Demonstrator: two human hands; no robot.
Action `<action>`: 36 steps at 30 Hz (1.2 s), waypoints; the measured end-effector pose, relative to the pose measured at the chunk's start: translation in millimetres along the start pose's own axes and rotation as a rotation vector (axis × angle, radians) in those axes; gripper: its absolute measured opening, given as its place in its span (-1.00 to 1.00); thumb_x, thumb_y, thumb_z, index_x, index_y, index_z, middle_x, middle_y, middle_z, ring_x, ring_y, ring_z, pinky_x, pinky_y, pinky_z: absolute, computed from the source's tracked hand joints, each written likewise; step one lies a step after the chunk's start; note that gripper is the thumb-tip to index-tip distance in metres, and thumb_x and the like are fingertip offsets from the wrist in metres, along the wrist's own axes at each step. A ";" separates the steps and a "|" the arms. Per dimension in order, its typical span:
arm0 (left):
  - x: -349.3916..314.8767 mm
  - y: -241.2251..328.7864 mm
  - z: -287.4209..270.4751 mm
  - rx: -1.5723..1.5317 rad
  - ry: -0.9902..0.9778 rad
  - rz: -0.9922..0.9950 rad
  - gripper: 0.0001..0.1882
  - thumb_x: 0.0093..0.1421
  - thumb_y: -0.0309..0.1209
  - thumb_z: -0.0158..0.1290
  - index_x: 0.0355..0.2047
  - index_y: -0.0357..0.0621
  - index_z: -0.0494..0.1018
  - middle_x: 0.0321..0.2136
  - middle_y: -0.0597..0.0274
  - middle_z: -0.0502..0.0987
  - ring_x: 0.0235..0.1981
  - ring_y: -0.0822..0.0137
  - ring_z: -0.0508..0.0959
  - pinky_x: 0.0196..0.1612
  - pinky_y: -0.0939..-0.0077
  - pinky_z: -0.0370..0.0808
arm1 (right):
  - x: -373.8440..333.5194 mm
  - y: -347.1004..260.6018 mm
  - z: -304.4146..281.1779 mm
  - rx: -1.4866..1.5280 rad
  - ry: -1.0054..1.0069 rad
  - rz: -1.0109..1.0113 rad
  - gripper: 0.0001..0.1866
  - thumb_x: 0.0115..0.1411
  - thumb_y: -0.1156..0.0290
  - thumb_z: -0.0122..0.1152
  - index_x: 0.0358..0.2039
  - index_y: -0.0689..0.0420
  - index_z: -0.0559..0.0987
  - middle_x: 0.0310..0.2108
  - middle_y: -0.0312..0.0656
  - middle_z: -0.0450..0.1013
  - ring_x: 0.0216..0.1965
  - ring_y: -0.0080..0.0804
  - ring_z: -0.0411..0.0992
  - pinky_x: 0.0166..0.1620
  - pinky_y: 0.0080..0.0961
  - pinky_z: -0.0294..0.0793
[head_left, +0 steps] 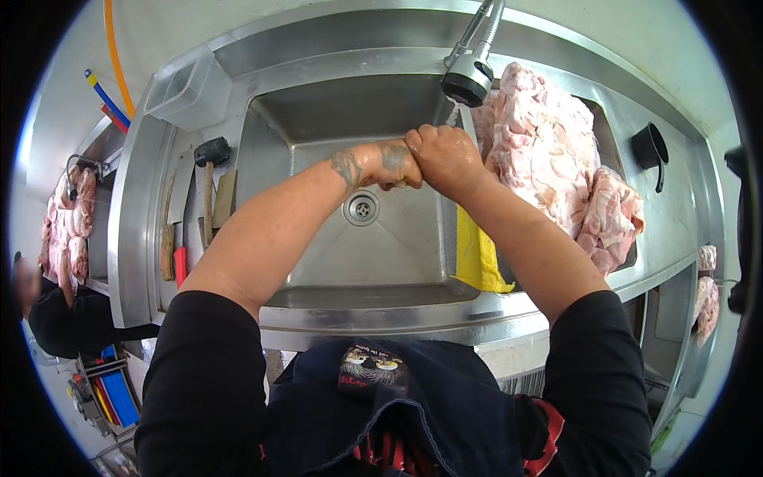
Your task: The person cleans a meat processing area. They wipe a stainless steel table and a bandsaw with a yellow cloth, then wash their hands and the cloth at a sink. The person also plugs in the bandsaw and adjusts its blade guard.
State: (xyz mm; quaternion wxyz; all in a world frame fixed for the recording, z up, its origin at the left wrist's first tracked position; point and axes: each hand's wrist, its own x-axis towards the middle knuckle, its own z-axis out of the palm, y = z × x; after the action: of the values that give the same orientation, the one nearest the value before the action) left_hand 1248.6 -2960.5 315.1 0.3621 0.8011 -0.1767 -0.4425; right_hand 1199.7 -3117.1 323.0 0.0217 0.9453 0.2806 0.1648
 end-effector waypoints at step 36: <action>59.5 -28.0 37.6 0.904 0.687 0.002 -0.68 0.31 -0.18 -0.04 -0.27 -0.10 0.63 -0.22 0.00 0.66 -0.14 0.06 0.65 -0.11 0.19 0.55 | -91.9 -46.6 44.5 1.729 -0.246 1.288 -0.73 0.03 0.30 0.38 -0.33 0.15 0.55 -0.46 -0.19 0.45 -0.50 -0.43 0.35 -0.46 -0.36 0.30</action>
State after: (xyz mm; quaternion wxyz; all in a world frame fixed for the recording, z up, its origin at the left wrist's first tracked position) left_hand 1248.6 -2993.4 246.9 0.0203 0.9743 -0.2213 -0.0363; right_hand 1117.3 -3125.1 247.2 -0.7144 0.6203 -0.2513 -0.2041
